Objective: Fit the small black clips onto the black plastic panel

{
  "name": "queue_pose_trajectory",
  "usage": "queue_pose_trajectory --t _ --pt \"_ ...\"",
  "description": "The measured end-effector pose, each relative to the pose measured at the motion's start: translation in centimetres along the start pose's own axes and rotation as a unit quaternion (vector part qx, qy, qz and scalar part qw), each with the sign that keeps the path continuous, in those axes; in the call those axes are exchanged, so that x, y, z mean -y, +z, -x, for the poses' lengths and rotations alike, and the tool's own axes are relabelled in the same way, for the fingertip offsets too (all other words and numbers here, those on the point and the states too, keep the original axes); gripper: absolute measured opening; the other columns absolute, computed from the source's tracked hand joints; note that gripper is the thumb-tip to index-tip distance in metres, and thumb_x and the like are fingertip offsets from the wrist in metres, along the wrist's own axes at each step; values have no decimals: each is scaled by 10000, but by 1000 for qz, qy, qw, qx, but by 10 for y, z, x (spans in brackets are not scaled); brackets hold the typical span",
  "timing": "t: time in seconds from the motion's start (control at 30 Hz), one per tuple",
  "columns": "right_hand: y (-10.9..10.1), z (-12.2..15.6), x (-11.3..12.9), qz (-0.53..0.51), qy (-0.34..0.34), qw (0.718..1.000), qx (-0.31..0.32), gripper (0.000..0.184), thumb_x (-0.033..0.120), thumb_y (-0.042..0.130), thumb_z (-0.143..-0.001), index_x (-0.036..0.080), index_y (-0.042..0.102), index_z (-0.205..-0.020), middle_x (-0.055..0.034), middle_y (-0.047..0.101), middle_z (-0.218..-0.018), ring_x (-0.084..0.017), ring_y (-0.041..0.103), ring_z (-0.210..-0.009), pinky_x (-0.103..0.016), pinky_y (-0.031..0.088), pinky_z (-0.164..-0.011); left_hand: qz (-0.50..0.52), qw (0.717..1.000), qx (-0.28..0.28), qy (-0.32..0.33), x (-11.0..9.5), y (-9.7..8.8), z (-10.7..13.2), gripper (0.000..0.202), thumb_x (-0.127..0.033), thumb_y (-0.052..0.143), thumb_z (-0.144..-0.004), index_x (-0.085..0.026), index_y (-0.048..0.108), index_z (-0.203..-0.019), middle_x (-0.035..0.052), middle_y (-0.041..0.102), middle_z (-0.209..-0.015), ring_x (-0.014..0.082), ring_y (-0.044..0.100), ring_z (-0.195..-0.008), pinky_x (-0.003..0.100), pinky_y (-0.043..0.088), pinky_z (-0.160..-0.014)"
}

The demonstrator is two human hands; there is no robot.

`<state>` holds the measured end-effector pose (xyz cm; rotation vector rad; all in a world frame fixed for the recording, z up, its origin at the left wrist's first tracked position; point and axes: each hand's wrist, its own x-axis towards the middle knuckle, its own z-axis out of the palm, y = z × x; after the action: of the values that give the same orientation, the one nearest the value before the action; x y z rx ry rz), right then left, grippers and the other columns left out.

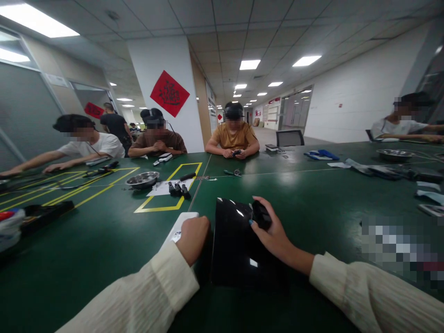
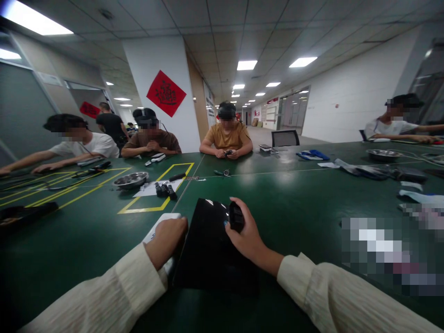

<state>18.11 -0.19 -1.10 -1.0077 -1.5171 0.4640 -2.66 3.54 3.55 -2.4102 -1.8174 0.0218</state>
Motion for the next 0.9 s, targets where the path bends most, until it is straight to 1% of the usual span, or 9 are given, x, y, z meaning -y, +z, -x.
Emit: queue_pose_trajectory --t 0.1,0.23,0.37,0.43,0.5,0.57,0.67,0.77,0.9 --pt "3 -3 2 38 -21 998 41 531 220 533 -764 242 368 -1268 -70 448 -1250 -194 451 -1147 -387 346 -1012 -44 998 -33 -42 2 -2 -2 297 -34 320 -827 -31 616 -853 176 601 -695 303 648 -767 342 457 -590" --pt "8 -6 9 109 -41 987 113 581 252 549 -763 232 342 -1304 -93 477 -1174 -206 496 -1056 -399 410 -936 -71 995 -49 -53 0 1 0 319 -1 274 -832 -18 591 -857 168 593 -685 300 649 -745 325 444 -567" --pt "6 -4 20 170 -31 974 148 751 264 563 -748 225 173 -1390 -108 443 -1173 -215 497 -1033 -420 440 -896 -78 995 -49 -41 -2 8 3 305 1 296 -834 -27 600 -826 150 584 -679 278 644 -714 300 422 -548" --pt "2 3 25 205 -26 966 153 824 283 570 -748 227 87 -1413 -130 409 -1215 -236 474 -1081 -444 430 -910 -78 995 -46 -31 -3 13 3 306 2 303 -832 -29 607 -816 145 578 -686 273 638 -700 299 410 -541" --pt "-2 15 28 254 -38 955 146 864 310 585 -740 221 55 -1416 -162 353 -1282 -277 415 -1166 -488 393 -945 -80 996 -42 -20 -5 19 3 316 11 303 -829 -34 615 -817 139 575 -694 268 634 -696 298 404 -541" --pt "-7 31 29 296 -73 942 141 874 341 611 -721 210 78 -1401 -188 258 -1358 -323 311 -1255 -530 344 -979 -82 996 -38 -12 -6 24 3 330 23 297 -825 -37 621 -831 135 573 -702 263 631 -705 294 403 -544" --pt "-14 56 31 306 -139 930 151 786 405 653 -683 187 215 -1298 -210 156 -1398 -356 224 -1300 -543 336 -984 -85 996 -34 -7 -8 28 2 340 23 289 -833 -37 624 -843 135 572 -716 260 627 -709 298 407 -550" --pt "-22 72 34 310 -177 915 188 679 487 678 -637 181 360 -1153 -218 206 -1382 -390 226 -1294 -561 352 -963 -82 996 -29 -1 -9 28 2 325 22 306 -830 -40 626 -824 131 573 -729 253 624 -709 300 410 -557" --pt "-27 70 36 377 -148 880 247 619 477 647 -679 191 468 -1198 -217 367 -1338 -399 366 -1225 -590 379 -918 -78 997 -22 5 -10 27 3 320 33 313 -822 -36 624 -808 137 574 -746 254 623 -719 307 415 -570"
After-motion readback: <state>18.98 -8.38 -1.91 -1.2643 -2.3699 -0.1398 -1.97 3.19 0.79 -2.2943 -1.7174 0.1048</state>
